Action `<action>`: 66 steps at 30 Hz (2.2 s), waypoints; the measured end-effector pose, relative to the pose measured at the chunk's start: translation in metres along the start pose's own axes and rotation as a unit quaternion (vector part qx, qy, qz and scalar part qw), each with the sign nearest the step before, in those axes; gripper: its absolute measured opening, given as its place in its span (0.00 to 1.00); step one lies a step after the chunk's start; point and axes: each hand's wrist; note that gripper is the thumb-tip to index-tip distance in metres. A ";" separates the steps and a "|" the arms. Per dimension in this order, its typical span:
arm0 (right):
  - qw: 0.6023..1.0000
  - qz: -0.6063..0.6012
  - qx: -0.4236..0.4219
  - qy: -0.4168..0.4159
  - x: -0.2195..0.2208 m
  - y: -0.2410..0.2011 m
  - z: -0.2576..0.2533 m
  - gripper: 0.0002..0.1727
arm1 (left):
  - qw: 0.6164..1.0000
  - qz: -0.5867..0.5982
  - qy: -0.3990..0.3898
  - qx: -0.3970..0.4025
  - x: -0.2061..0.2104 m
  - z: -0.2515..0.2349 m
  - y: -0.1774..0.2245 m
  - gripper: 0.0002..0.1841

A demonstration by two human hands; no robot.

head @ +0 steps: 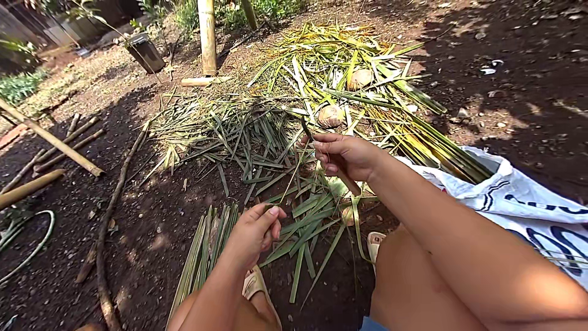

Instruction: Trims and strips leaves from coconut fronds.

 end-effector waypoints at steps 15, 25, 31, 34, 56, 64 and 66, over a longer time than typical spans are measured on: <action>0.984 -0.039 -0.106 0.139 -0.003 0.002 -0.002 0.15 | 0.902 -0.404 0.060 -0.138 -0.051 -0.016 0.012 0.13; 0.999 -0.029 -0.023 0.026 0.051 0.031 -0.005 0.17 | 0.898 -0.389 0.186 0.086 0.006 -0.041 0.002 0.15; 1.000 -0.007 0.005 -0.002 0.045 0.025 0.003 0.17 | 0.793 -0.538 0.214 0.188 -0.003 -0.039 -0.007 0.16; 1.000 -0.002 -0.015 0.006 0.038 0.019 0.004 0.17 | 0.767 -0.570 0.206 0.209 -0.017 -0.033 -0.007 0.17; 0.983 -0.070 -0.119 0.118 -0.037 -0.017 0.017 0.15 | 0.821 -0.538 0.154 0.115 -0.109 0.039 0.012 0.16; 0.967 -0.115 -0.158 0.164 -0.062 -0.031 0.026 0.14 | 0.845 -0.511 0.155 0.022 -0.164 0.077 0.021 0.16; 0.964 -0.124 -0.156 0.174 -0.061 -0.030 0.025 0.14 | 0.879 -0.461 0.118 0.004 -0.169 0.078 0.020 0.15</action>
Point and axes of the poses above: each hand's wrist, its own z-axis away from the middle knuckle, its own x-axis out of the palm, y = z × x, and after that the axes turned 11 degrees about -y, right-handed
